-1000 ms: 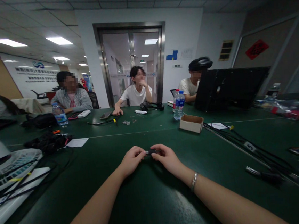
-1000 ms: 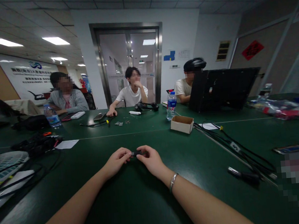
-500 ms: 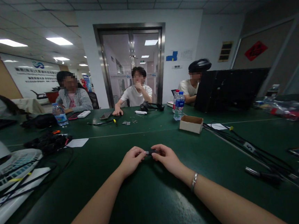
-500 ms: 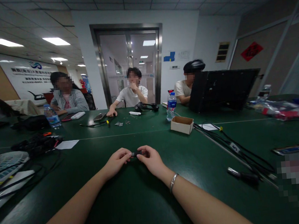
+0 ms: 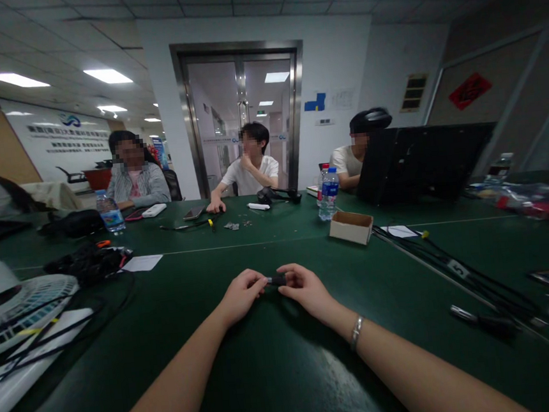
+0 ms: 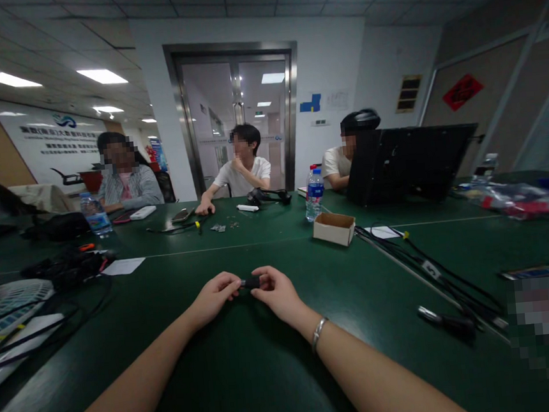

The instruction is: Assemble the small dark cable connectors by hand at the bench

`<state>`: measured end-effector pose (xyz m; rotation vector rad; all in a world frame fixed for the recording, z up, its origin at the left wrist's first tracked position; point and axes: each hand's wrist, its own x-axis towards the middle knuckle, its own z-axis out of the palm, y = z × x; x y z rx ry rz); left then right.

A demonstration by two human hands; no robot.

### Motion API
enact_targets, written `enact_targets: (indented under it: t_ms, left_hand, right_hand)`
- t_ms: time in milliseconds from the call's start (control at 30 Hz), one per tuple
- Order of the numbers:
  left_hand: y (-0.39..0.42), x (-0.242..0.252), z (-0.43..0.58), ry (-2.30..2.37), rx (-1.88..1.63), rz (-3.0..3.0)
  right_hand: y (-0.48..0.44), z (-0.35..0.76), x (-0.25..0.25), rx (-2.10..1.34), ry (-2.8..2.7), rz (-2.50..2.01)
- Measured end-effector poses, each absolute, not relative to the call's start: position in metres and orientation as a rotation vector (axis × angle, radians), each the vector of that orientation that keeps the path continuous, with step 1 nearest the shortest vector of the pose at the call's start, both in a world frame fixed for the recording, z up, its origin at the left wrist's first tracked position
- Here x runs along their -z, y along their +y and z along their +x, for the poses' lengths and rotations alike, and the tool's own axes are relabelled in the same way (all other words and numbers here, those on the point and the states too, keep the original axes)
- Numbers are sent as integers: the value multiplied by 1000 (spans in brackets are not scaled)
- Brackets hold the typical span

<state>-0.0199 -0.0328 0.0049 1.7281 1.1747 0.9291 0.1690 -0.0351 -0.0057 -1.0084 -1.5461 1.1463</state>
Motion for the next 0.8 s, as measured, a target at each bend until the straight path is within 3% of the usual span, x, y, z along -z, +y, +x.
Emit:
enact_targets:
  t_ms: [800]
  left_hand:
    - [-33, -5, -22, 1145, -891, 1705]
  right_hand:
    - [-36, 171, 0, -1120, -1654, -1070]
